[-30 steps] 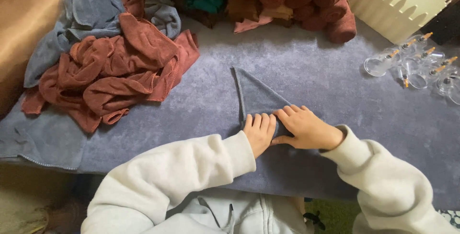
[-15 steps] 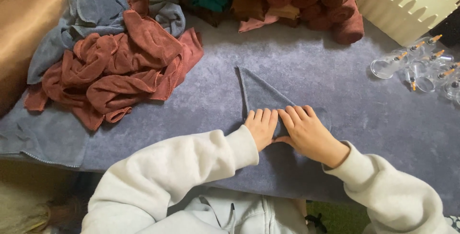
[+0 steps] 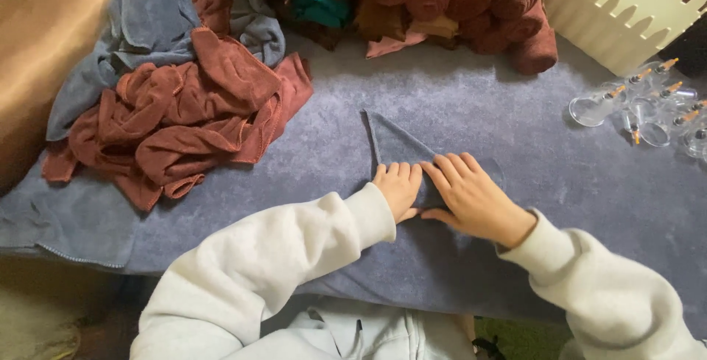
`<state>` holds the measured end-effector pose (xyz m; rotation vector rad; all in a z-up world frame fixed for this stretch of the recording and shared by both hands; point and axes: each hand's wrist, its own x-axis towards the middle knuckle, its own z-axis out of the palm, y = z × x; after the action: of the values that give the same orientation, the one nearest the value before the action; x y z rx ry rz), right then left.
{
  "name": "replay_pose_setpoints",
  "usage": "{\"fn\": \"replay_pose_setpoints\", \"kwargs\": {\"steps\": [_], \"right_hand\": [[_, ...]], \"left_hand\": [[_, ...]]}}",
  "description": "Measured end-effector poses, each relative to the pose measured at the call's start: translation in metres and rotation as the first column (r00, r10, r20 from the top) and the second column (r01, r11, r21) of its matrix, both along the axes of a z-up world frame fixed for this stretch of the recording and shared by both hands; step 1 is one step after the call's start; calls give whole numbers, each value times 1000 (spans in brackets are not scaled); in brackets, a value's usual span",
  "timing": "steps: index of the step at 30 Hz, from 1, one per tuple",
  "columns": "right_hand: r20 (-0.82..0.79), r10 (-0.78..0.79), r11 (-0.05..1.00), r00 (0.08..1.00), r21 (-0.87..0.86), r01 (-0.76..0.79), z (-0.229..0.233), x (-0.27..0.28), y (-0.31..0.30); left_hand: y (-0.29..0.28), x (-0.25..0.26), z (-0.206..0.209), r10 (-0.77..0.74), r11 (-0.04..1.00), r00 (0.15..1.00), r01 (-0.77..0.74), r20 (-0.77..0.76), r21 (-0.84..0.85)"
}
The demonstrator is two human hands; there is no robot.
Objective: The person folds a brown towel into a compact shape and places it on a stack. They then unfold a gray towel, fold it into a triangle, and roll it tightly into a cylindrical shape. Finally, they secure the rolled towel with a rubber band.
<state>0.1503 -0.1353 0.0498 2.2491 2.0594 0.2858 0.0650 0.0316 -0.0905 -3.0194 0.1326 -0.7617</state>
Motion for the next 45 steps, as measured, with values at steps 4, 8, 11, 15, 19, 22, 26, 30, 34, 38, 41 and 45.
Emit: {"fn": "replay_pose_setpoints", "kwargs": {"steps": [4, 8, 11, 15, 19, 22, 26, 30, 34, 38, 41, 45], "right_hand": [[156, -3, 1000, 988, 19, 0, -13, 2, -5], [140, -5, 1000, 990, -13, 7, -21, 13, 4], [119, 33, 999, 992, -28, -30, -23, 24, 7], [33, 49, 998, 998, -43, -48, -16, 38, 16], [-89, 49, 992, 995, -115, -59, -12, 49, 23], [-131, 38, 992, 991, -118, -54, -6, 51, 27], [6, -11, 999, 1000, -39, 11, -1, 34, 27], [75, -6, 1000, 997, 8, 5, -21, 25, 28], [120, -20, 1000, 993, 9, 19, -39, 30, 31], [52, 2, 1000, 999, 23, -3, -32, 38, 38], [-40, 9, 999, 999, 34, -7, -27, 45, 42], [-118, -7, 1000, 993, 3, 8, -18, 50, 48]], "left_hand": [[10, 5, 26, -62, 992, 897, 6, -438, -128], [12, -1, 51, -75, 986, 860, -12, -505, -166], [5, -12, 55, 18, 1000, 948, -13, -318, 19], [1, -16, 58, 95, 993, 918, -63, -385, 96], [9, -8, 37, 79, 990, 966, -48, -246, 130], [22, 7, 14, 15, 989, 996, -2, -83, 150], [29, 13, 2, -18, 992, 999, 24, -51, 121], [41, 19, 11, -69, 997, 989, 72, -128, 20], [45, 14, 35, -114, 992, 956, 94, -270, -84], [46, -3, 71, -71, 997, 980, 66, -185, -33], [22, 1, 28, -54, 992, 965, 24, 257, 120], [32, 26, -19, -18, 994, 948, -18, 317, 111]]}}
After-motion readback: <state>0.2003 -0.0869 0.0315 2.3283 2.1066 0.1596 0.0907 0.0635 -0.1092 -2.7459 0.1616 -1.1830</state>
